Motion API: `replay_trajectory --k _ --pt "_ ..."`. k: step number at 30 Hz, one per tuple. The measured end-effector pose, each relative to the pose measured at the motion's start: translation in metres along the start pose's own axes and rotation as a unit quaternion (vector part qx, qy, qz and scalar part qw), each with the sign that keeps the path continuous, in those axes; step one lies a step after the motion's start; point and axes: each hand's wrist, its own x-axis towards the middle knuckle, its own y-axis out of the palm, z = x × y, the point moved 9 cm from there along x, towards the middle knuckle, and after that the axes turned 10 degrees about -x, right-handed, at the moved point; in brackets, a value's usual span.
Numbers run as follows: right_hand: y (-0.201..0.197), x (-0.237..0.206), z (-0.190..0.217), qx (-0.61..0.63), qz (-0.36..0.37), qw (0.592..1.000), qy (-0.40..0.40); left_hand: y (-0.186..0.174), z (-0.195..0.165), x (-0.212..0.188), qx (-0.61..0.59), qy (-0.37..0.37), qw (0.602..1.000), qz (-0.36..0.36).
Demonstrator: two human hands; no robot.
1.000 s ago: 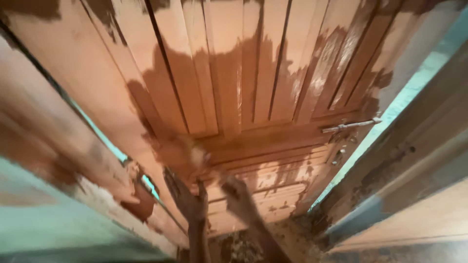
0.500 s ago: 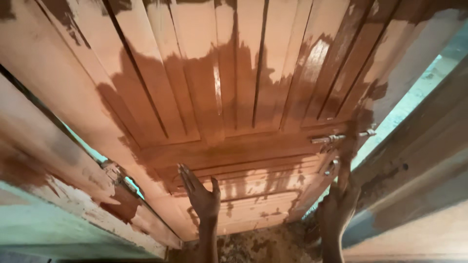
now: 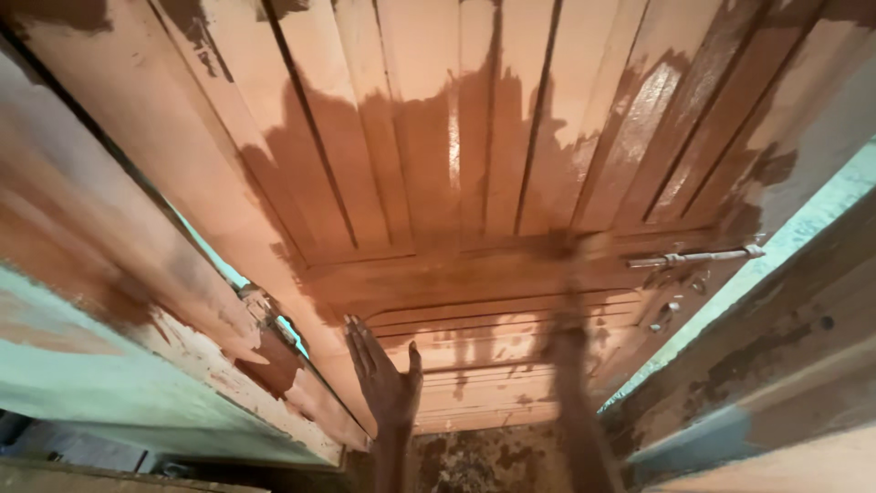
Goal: The person paints a wooden door panel with reddish-brown paint using a brush, working the bristles across the recessed panels and rails while steadying the surface with the other hand. Near the end they dip the brush into a bowl of paint on the floor and resume coating the door.
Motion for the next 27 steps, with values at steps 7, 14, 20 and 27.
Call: replay_trajectory --k 7,14,20,27 --pt "0.138 -0.093 -0.058 -0.129 0.267 0.943 0.152 0.005 -0.010 0.008 0.006 0.016 1.000 0.012" --pt "-0.024 0.024 -0.032 0.092 0.171 0.980 0.040 0.053 -0.029 0.009 -0.044 0.016 0.998 0.044" --pt "-0.175 0.006 -0.009 -0.002 -0.153 0.987 0.042 0.063 -0.027 0.000 -0.037 0.045 0.997 0.049" --pt "0.063 -0.079 -0.043 -0.111 0.131 0.985 0.028 0.048 0.009 -0.006 -0.019 -0.017 0.999 0.021"
